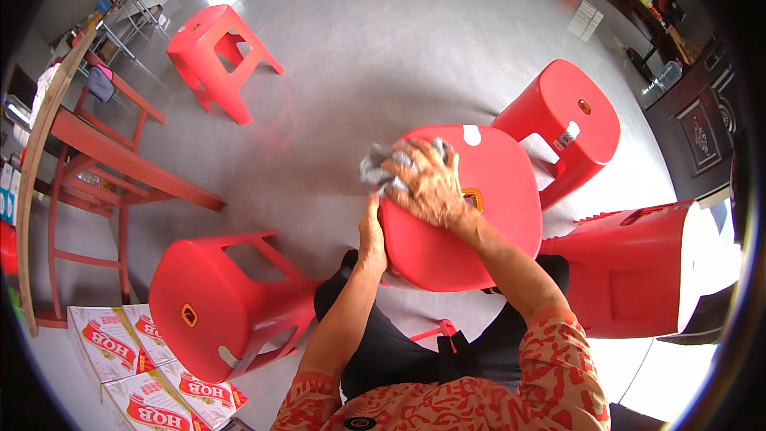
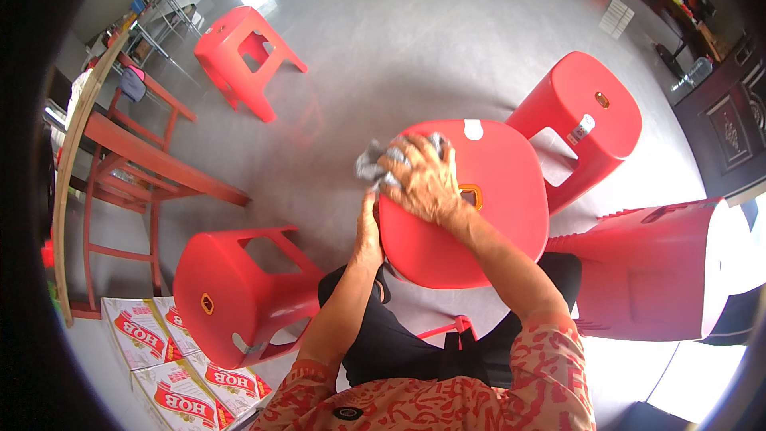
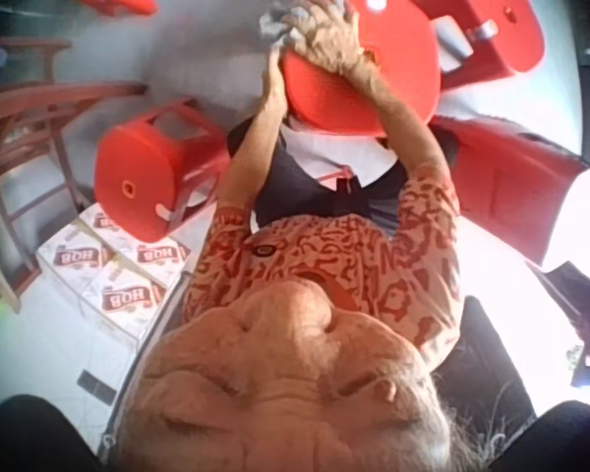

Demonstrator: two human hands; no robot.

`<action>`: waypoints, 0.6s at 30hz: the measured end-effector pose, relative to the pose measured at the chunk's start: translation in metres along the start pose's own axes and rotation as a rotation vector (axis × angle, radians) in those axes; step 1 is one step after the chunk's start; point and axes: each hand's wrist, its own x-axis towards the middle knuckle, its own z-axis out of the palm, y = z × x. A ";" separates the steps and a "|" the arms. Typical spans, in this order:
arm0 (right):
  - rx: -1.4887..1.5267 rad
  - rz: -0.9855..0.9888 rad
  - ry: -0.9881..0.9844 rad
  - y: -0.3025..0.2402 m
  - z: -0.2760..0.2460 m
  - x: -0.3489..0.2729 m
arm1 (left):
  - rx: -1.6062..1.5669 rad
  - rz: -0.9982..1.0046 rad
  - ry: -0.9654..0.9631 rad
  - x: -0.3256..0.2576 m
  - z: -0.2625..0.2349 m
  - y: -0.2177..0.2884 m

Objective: The person sits on the floor and wipes red plastic stools with a cloth. They handle the stools one at a time, turning them over to clean the top, sides, and legs before placing them back down.

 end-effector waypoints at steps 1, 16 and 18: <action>-0.030 0.009 0.017 0.009 0.006 0.010 | -0.047 -0.011 -0.028 -0.002 0.002 0.001; -0.069 0.129 -0.004 0.037 0.003 0.009 | -0.086 0.064 -0.117 -0.005 0.012 0.004; -0.145 0.220 -0.090 0.037 -0.008 -0.011 | 0.064 0.092 -0.146 -0.003 0.010 0.004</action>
